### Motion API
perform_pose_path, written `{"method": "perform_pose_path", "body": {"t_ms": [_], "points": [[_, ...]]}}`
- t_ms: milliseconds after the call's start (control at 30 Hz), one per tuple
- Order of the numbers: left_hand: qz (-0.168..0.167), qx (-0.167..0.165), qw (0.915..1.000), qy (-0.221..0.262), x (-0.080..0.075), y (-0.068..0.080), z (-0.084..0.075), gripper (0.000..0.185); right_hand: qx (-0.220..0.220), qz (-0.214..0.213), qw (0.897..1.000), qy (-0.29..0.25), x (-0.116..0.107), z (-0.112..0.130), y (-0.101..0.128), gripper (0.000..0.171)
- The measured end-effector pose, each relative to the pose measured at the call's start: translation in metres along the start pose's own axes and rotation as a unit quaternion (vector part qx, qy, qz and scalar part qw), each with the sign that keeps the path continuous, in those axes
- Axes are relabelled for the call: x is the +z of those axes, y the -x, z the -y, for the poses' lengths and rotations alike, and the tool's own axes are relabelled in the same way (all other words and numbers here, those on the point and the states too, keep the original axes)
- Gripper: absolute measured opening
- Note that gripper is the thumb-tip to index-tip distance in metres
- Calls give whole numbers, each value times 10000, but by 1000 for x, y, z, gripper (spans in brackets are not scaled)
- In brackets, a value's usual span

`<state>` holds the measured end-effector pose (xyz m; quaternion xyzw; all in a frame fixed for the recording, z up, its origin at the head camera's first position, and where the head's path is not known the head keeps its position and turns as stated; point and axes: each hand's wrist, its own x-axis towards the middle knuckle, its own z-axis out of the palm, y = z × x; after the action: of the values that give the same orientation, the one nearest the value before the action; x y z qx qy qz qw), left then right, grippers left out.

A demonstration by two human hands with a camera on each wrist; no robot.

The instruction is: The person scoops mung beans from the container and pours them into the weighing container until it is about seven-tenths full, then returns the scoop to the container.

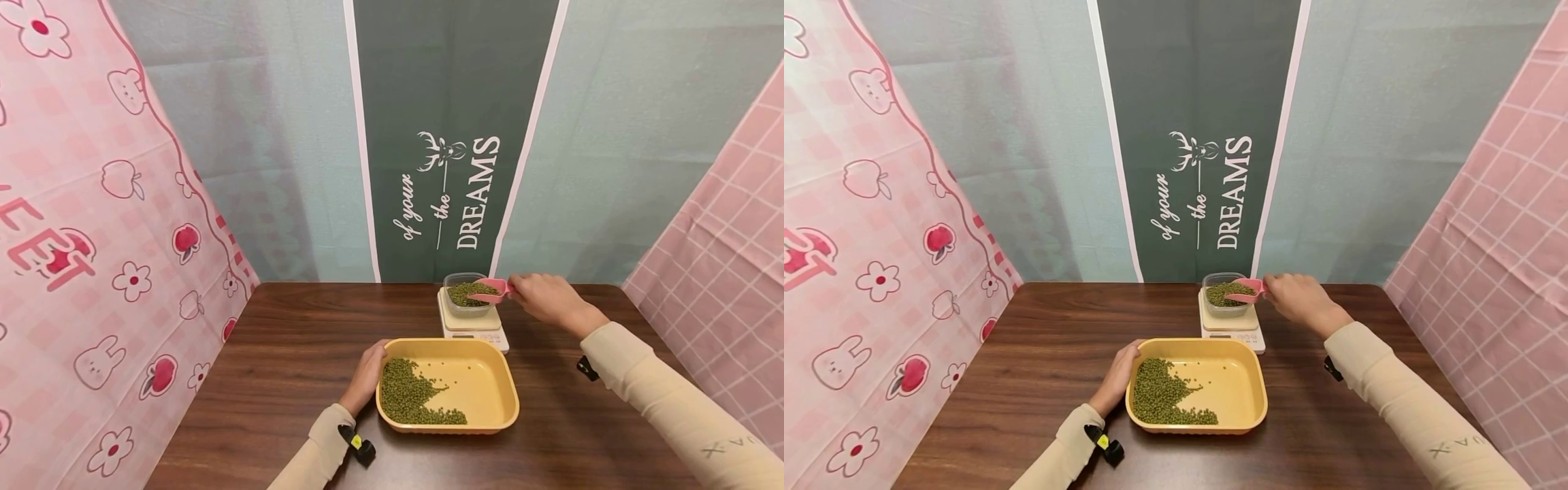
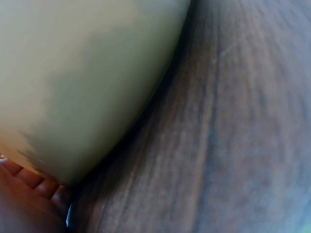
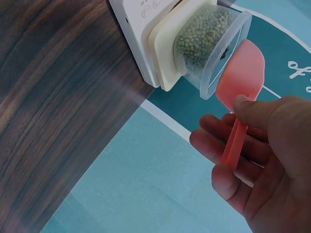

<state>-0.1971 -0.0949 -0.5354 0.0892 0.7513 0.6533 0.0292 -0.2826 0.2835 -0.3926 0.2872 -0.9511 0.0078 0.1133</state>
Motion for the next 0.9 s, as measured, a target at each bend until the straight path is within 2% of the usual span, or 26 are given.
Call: {"method": "perform_pose_path", "body": {"t_ms": [667,900], "points": [[37,51,9999,-133,0,-1,4,49,-63,-318,9986,414,-4,-2,-6,16],[-11,-106,9998,-160,0,0,2,48,-120,-422,9980,454,-6,-1,-7,18]]}}
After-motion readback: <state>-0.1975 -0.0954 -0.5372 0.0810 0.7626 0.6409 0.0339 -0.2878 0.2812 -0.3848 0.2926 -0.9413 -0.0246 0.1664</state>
